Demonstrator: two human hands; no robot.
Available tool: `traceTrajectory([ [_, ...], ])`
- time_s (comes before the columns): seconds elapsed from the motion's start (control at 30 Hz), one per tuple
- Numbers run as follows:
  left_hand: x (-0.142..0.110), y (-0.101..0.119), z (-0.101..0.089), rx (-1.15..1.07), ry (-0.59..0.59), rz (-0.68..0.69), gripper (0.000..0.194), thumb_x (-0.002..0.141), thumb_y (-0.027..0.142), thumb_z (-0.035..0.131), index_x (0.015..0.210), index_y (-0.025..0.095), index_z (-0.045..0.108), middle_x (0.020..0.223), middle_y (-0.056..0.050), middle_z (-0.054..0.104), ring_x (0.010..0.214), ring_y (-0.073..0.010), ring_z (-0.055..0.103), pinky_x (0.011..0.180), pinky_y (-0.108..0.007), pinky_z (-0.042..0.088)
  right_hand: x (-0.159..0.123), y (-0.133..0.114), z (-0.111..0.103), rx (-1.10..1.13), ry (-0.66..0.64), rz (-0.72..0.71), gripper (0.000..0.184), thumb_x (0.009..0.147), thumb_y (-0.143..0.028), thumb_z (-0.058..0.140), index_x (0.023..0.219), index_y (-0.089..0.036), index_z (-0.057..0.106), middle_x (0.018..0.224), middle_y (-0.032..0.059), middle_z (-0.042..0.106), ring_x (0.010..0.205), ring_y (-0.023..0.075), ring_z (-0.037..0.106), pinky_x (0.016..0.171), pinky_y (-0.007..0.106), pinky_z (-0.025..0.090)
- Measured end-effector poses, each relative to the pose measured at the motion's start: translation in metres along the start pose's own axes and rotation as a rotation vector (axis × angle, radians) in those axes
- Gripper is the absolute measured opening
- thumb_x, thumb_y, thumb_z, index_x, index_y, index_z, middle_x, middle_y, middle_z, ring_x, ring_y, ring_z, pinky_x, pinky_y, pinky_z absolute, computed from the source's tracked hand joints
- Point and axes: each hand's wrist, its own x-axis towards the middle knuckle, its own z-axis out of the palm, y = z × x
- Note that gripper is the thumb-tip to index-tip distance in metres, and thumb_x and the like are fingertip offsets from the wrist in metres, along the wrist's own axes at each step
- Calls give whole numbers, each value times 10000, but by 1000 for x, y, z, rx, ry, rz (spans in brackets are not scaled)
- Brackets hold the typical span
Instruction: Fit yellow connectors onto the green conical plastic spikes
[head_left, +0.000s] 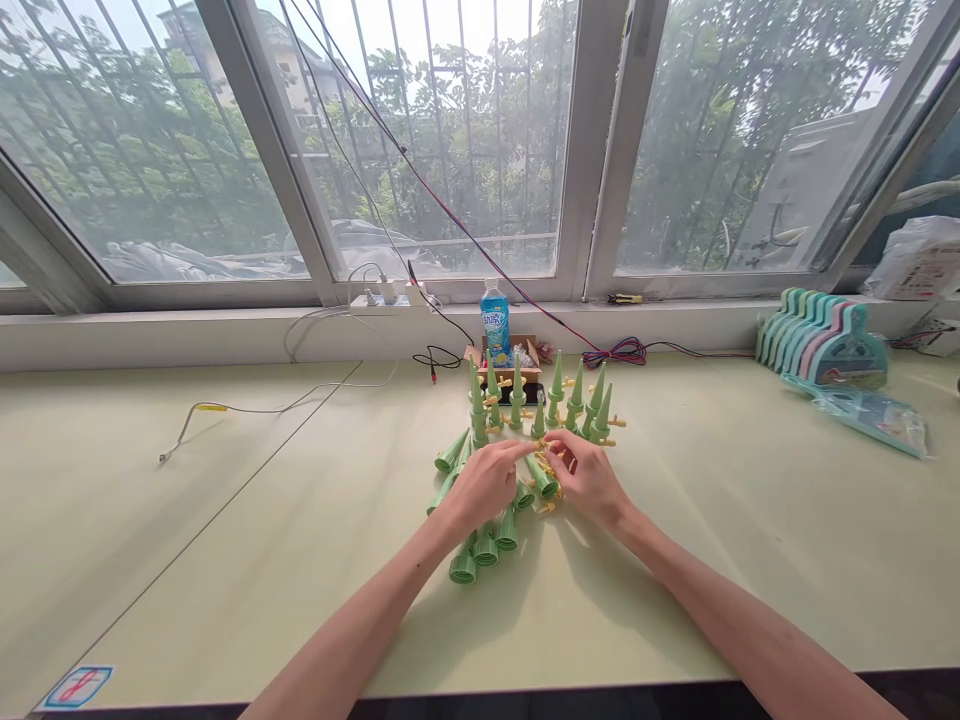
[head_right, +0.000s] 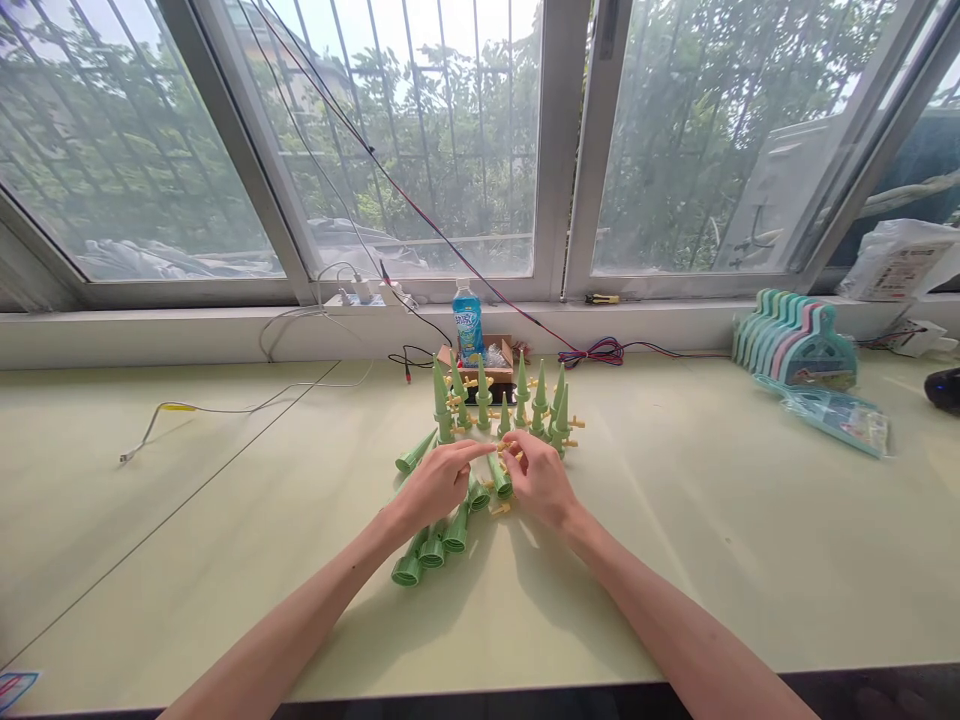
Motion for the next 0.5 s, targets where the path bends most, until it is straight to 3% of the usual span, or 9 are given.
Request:
traceTrajectory([
  [0.27,0,5,0,-60,-1,95,667,731,-87,349,1249,248,602,1152,-27,673,900,-160,658,734,-251,498,0,0,-1,27,-56,-6,191,867,-249,507,1029,-191,592,830,26,643,579,123,538,554,250,450],
  [0.5,-2,7,-1,-71,-11,150,667,741,-86,339,1253,259,591,1183,-18,658,914,-155,647,715,-239,478,0,-1,0,28,-52,-46,131,867,-220,506,919,-183,621,810,25,653,619,130,550,564,251,435],
])
